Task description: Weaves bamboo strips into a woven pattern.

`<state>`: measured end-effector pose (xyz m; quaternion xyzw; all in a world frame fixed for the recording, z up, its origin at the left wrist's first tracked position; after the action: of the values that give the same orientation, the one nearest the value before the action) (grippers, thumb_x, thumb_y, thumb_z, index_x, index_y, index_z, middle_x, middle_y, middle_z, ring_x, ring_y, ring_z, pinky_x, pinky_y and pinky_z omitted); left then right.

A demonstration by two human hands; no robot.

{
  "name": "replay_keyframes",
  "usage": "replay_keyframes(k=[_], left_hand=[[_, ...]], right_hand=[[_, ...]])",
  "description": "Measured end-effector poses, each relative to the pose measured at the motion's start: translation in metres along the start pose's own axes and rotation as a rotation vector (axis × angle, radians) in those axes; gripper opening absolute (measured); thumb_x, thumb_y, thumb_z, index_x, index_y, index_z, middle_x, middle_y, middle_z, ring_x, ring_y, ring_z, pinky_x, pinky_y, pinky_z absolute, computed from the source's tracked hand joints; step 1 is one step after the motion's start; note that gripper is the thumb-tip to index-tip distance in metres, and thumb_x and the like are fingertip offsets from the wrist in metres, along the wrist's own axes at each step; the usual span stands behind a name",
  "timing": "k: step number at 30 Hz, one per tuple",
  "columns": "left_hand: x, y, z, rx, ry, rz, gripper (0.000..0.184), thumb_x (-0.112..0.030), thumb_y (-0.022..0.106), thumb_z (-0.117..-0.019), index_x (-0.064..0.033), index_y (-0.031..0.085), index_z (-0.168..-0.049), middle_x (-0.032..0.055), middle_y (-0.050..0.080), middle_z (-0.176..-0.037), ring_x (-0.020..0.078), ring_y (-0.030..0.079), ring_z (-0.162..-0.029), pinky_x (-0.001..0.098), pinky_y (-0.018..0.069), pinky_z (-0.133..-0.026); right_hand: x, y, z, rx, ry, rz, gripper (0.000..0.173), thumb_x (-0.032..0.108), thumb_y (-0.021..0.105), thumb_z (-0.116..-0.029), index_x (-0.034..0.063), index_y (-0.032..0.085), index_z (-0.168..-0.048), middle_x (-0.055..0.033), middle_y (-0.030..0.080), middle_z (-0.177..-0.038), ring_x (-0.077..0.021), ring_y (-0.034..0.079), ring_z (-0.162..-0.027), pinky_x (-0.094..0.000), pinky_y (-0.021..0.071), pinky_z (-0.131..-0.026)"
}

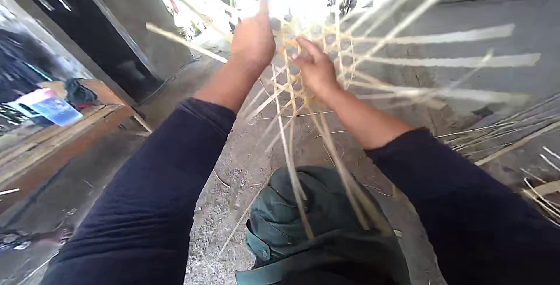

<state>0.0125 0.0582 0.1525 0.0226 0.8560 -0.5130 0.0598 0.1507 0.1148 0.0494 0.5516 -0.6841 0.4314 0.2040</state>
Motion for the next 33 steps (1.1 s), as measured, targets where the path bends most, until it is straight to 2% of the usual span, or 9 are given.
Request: replay_keyframes(k=[3, 6, 10, 13, 16, 19, 22, 27, 33], left_hand=[[0.011, 0.000, 0.003, 0.026, -0.084, 0.063, 0.063, -0.003, 0.066, -0.0906, 0.0042, 0.041, -0.148, 0.0340, 0.061, -0.128, 0.0517, 0.061, -0.118, 0.0684, 0.0471, -0.098], [0.032, 0.047, 0.023, 0.262, -0.175, 0.151, 0.045, -0.008, 0.061, -0.0968, 0.0047, 0.051, -0.139, 0.0312, 0.063, -0.126, 0.0463, 0.064, -0.114, 0.0673, 0.0478, -0.097], [0.054, 0.153, 0.083, 0.628, -0.383, 0.538, 0.043, -0.006, 0.050, -0.1023, -0.0001, 0.047, -0.145, 0.0227, 0.066, -0.119, 0.0250, 0.073, -0.094, 0.0418, 0.0614, -0.086], [0.050, 0.200, 0.172, 0.815, -0.505, 0.778, 0.047, 0.001, 0.045, -0.1025, 0.0012, 0.039, -0.149, 0.0261, 0.065, -0.114, 0.0261, 0.074, -0.085, 0.0408, 0.0629, -0.080], [0.047, 0.214, 0.268, 0.742, -0.338, 0.727, 0.046, -0.005, 0.044, -0.1066, -0.0075, 0.037, -0.152, 0.0192, 0.072, -0.101, 0.0251, 0.075, -0.075, 0.0450, 0.0643, -0.074], [0.047, 0.221, 0.312, 0.516, -0.215, 0.579, 0.049, -0.012, 0.045, -0.1086, -0.0137, 0.034, -0.156, 0.0170, 0.071, -0.101, 0.0309, 0.072, -0.077, 0.0542, 0.0608, -0.072], [0.044, 0.225, 0.323, 0.355, -0.225, 0.530, 0.047, -0.012, 0.045, -0.1083, -0.0106, 0.039, -0.155, 0.0190, 0.071, -0.099, 0.0342, 0.072, -0.077, 0.0564, 0.0595, -0.070], [0.041, 0.220, 0.332, 0.283, -0.237, 0.515, 0.046, -0.010, 0.047, -0.1070, -0.0083, 0.042, -0.153, 0.0189, 0.070, -0.101, 0.0328, 0.071, -0.076, 0.0532, 0.0597, -0.068], [0.041, 0.224, 0.313, 0.410, -0.246, 0.415, 0.047, -0.005, 0.046, -0.1043, -0.0098, 0.044, -0.151, 0.0205, 0.071, -0.095, 0.0395, 0.072, -0.079, 0.0581, 0.0574, -0.070]], right_hand=[[0.015, -0.020, -0.023, 0.262, -0.012, 0.136, 0.054, 0.034, 0.064, -0.1014, 0.0147, 0.053, -0.151, -0.0149, 0.062, -0.140, -0.0296, 0.063, -0.121, -0.0533, 0.0479, -0.105], [0.004, -0.016, 0.007, 0.565, 0.129, 0.214, 0.061, 0.035, 0.068, -0.0995, 0.0082, 0.050, -0.152, -0.0167, 0.055, -0.149, -0.0313, 0.054, -0.135, -0.0528, 0.0415, -0.113], [-0.061, -0.002, 0.077, 0.887, 0.253, 0.332, 0.070, 0.043, 0.070, -0.0968, 0.0092, 0.047, -0.154, -0.0178, 0.058, -0.146, -0.0354, 0.058, -0.130, -0.0585, 0.0445, -0.108], [-0.088, -0.002, 0.164, 1.001, 0.325, 0.352, 0.072, 0.043, 0.072, -0.0958, 0.0135, 0.046, -0.156, -0.0212, 0.066, -0.128, -0.0359, 0.067, -0.110, -0.0592, 0.0518, -0.097], [-0.092, 0.001, 0.272, 0.956, 0.129, 0.561, 0.071, 0.052, 0.060, -0.1005, 0.0161, 0.040, -0.158, -0.0234, 0.064, -0.127, -0.0413, 0.064, -0.114, -0.0641, 0.0503, -0.096], [-0.116, 0.014, 0.346, 0.617, -0.183, 0.615, 0.055, 0.046, 0.048, -0.1054, 0.0171, 0.051, -0.153, -0.0219, 0.066, -0.123, -0.0408, 0.065, -0.109, -0.0614, 0.0502, -0.090], [-0.123, 0.012, 0.346, 0.572, -0.210, 0.514, 0.051, 0.044, 0.051, -0.1045, 0.0173, 0.057, -0.148, -0.0176, 0.066, -0.122, -0.0361, 0.065, -0.106, -0.0581, 0.0495, -0.090], [-0.097, -0.011, 0.309, 0.526, -0.112, 0.345, 0.037, 0.028, 0.054, -0.1047, 0.0083, 0.068, -0.132, -0.0142, 0.065, -0.129, -0.0299, 0.060, -0.121, -0.0486, 0.0485, -0.103], [-0.109, 0.036, 0.371, 0.593, -0.287, 0.674, 0.055, 0.045, 0.043, -0.1062, 0.0188, 0.049, -0.154, -0.0142, 0.047, -0.157, -0.0356, 0.039, -0.148, -0.0654, 0.0279, -0.118]])
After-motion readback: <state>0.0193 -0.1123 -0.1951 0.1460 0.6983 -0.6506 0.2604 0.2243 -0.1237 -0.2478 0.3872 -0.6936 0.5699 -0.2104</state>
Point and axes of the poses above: each hand's wrist, its own z-axis away from the middle knuckle, its own y-axis out of the palm, x = y × z, the point moved 2 cm from there along -z, towards the middle knuckle
